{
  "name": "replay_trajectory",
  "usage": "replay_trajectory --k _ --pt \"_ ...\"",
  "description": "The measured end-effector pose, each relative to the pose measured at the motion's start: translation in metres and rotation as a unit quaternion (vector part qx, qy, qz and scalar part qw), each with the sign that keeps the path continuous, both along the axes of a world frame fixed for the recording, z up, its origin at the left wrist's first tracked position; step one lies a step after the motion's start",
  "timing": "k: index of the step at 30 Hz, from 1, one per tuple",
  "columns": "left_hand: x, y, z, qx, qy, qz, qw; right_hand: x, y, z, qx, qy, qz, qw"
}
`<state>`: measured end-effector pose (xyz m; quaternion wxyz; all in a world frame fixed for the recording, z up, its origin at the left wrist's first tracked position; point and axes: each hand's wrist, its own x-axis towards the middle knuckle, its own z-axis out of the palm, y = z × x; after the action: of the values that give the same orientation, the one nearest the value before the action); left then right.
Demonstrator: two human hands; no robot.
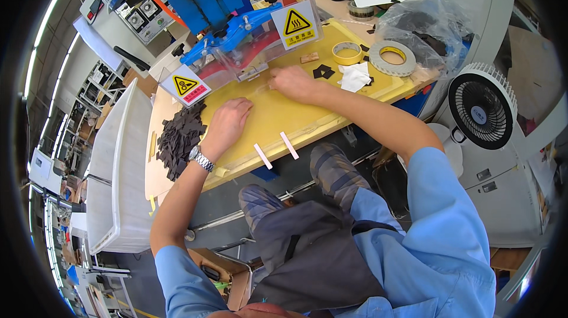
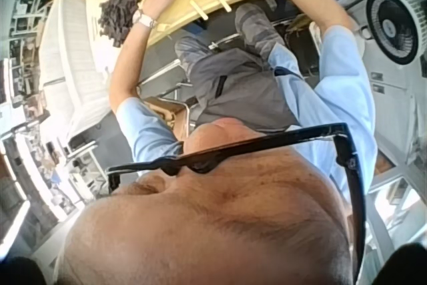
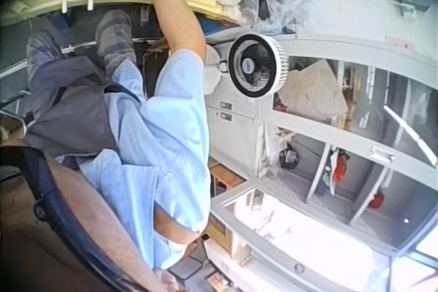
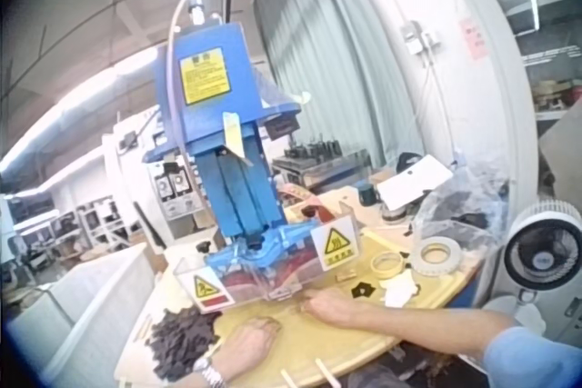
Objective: The person aligns strips and small components on the workbench by hand, positions them under the press machine, and activates the machine using the side button.
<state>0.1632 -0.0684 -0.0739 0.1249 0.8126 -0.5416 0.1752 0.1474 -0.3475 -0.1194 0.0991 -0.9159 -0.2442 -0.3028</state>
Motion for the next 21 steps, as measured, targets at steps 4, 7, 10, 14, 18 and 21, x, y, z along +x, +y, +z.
replay_trajectory --k 4,7,10,14,18,21 --pt "0.000 0.000 -0.001 0.000 -0.005 -0.003 1.000 0.000 -0.001 -0.004 -0.041 -0.026 -0.003 0.999" --pt "-0.001 0.000 -0.003 0.011 -0.014 0.006 1.000 -0.001 0.000 -0.003 -0.055 -0.007 -0.008 0.998" --pt "-0.001 0.000 -0.002 0.009 -0.013 0.007 1.000 -0.002 0.001 -0.002 -0.064 -0.010 -0.001 0.998" --pt "-0.002 0.000 -0.002 0.011 -0.011 0.018 1.000 -0.003 0.002 -0.001 -0.070 0.003 -0.007 0.998" --pt "-0.005 -0.004 -0.003 -0.013 -0.040 0.003 0.999 -0.008 0.002 -0.001 -0.023 0.010 -0.012 1.000" --pt "-0.006 -0.003 -0.005 -0.018 -0.032 0.006 0.999 -0.014 0.005 0.000 0.030 0.032 -0.013 0.999"
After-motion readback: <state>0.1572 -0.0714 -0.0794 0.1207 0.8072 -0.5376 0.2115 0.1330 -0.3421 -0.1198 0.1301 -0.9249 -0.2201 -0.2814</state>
